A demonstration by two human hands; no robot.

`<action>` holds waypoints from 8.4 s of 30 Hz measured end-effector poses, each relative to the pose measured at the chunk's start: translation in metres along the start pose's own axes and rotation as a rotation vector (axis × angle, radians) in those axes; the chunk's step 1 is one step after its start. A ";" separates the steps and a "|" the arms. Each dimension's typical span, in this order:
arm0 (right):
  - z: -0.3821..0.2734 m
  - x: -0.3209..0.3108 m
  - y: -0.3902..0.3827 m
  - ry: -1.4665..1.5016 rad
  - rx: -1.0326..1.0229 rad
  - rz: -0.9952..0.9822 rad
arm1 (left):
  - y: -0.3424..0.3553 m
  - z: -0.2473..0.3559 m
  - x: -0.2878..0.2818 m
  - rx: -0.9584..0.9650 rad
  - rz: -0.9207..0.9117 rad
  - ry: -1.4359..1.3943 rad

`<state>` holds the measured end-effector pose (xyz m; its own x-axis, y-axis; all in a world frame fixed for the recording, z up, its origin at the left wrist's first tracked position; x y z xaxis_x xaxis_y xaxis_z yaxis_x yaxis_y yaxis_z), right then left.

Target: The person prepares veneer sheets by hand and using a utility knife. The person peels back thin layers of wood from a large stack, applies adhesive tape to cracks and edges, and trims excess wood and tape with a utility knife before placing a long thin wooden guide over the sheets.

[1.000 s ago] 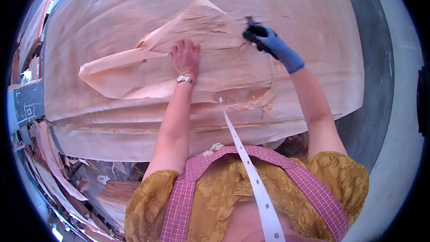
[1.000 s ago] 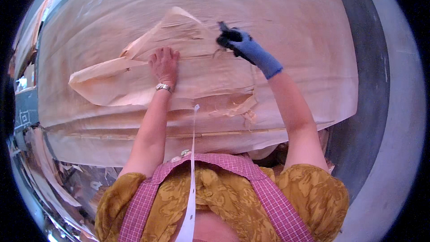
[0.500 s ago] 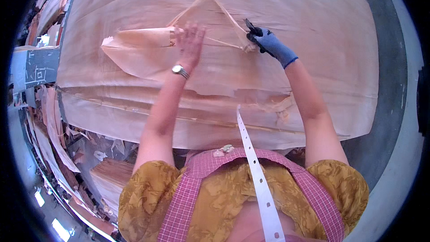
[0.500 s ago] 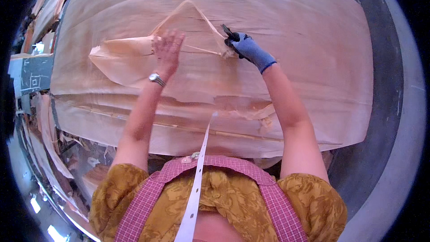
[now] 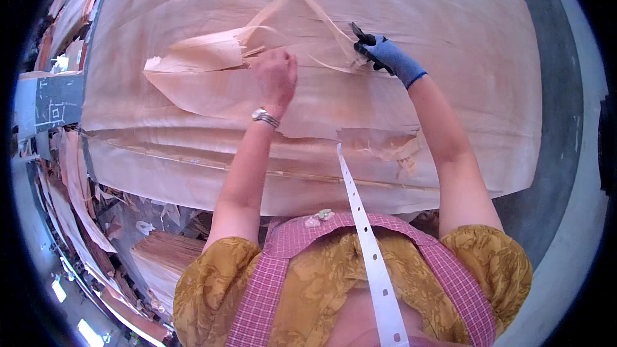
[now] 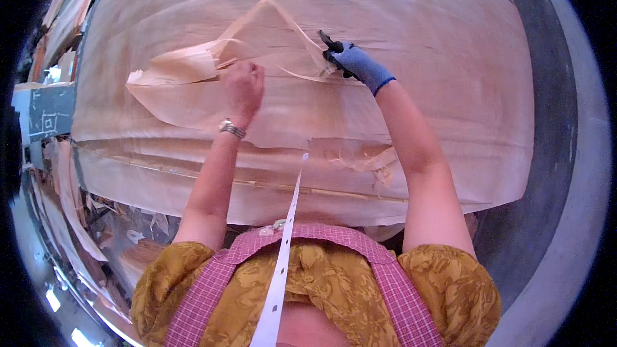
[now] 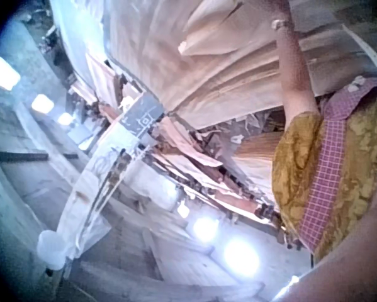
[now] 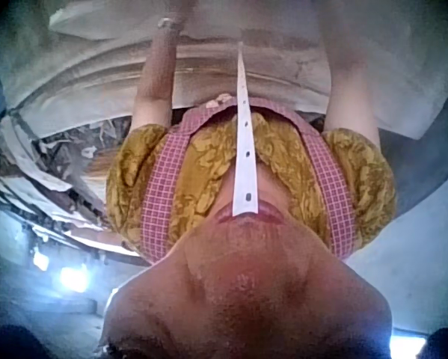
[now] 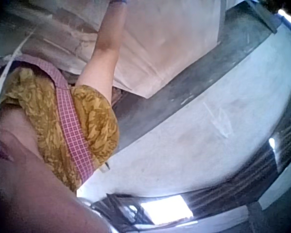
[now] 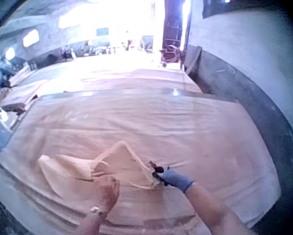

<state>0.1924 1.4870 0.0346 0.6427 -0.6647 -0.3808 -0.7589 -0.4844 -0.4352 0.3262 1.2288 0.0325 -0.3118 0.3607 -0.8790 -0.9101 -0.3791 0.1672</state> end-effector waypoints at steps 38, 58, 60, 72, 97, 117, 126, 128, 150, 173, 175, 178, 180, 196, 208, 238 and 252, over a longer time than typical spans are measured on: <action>-0.205 0.063 -0.202 0.617 -1.218 -0.506 | -0.018 -0.006 0.050 0.173 0.091 -0.039; -0.077 0.099 -0.036 0.658 -0.189 0.147 | -0.004 -0.009 0.042 0.244 0.054 -0.061; -0.072 0.097 -0.042 0.685 -0.248 0.105 | -0.004 -0.007 0.042 0.270 0.049 -0.044; -0.044 0.100 0.005 0.462 -0.127 0.070 | 0.000 -0.004 0.048 0.277 -0.014 0.105; -0.027 0.038 0.026 -1.095 -0.658 0.384 | 0.004 0.003 0.057 0.388 -0.071 0.299; 0.047 0.053 -0.121 0.875 -0.018 0.278 | -0.009 0.077 0.051 0.404 -0.148 0.078; 0.051 0.054 -0.122 0.804 0.005 0.422 | 0.027 0.106 0.077 -0.074 -0.107 -0.779; 0.056 0.054 -0.117 0.788 0.050 0.444 | 0.006 0.103 0.075 0.185 -0.108 -0.524; 0.080 0.054 -0.094 0.827 0.081 0.461 | -0.040 0.109 0.086 0.710 -0.188 0.089; -0.066 -0.014 -0.229 0.387 -0.335 0.221 | -0.027 0.101 0.068 0.378 -0.356 -0.118; -0.099 0.040 -0.228 0.478 -0.317 -0.182 | -0.019 0.094 0.054 0.168 -0.119 -0.227; -0.140 0.119 -0.236 0.559 -0.382 -0.267 | -0.016 0.082 0.029 -0.013 -0.008 -0.147; -0.129 0.171 -0.226 0.437 -0.430 -0.252 | -0.022 0.056 0.020 -0.069 0.023 -0.112; -0.106 0.212 0.002 -1.003 -0.704 -0.027 | -0.062 -0.147 -0.025 -0.173 0.108 0.182; -0.109 0.201 0.069 -1.217 -0.865 -0.320 | -0.049 -0.142 -0.043 -0.277 -0.050 0.208; -0.125 0.289 0.014 -1.086 -0.458 -0.186 | -0.054 -0.160 -0.042 -0.190 0.064 0.124; -0.008 0.265 -0.022 -1.162 -0.909 0.041 | -0.043 -0.150 -0.042 -0.145 0.032 0.236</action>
<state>0.3785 1.3167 -0.0503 0.0080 -0.0799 -0.9968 -0.3000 -0.9511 0.0738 0.4196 1.1020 -0.0043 -0.2520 0.1451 -0.9568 -0.8469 -0.5114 0.1455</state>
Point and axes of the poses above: each hand's wrist, its own y-axis towards the middle knuckle, its own x-axis out of the palm, z = x × y, the point moved 1 cm from there along y, towards the middle knuckle, and after that the axes turned 11 degrees about -x, right-handed, at the moved point
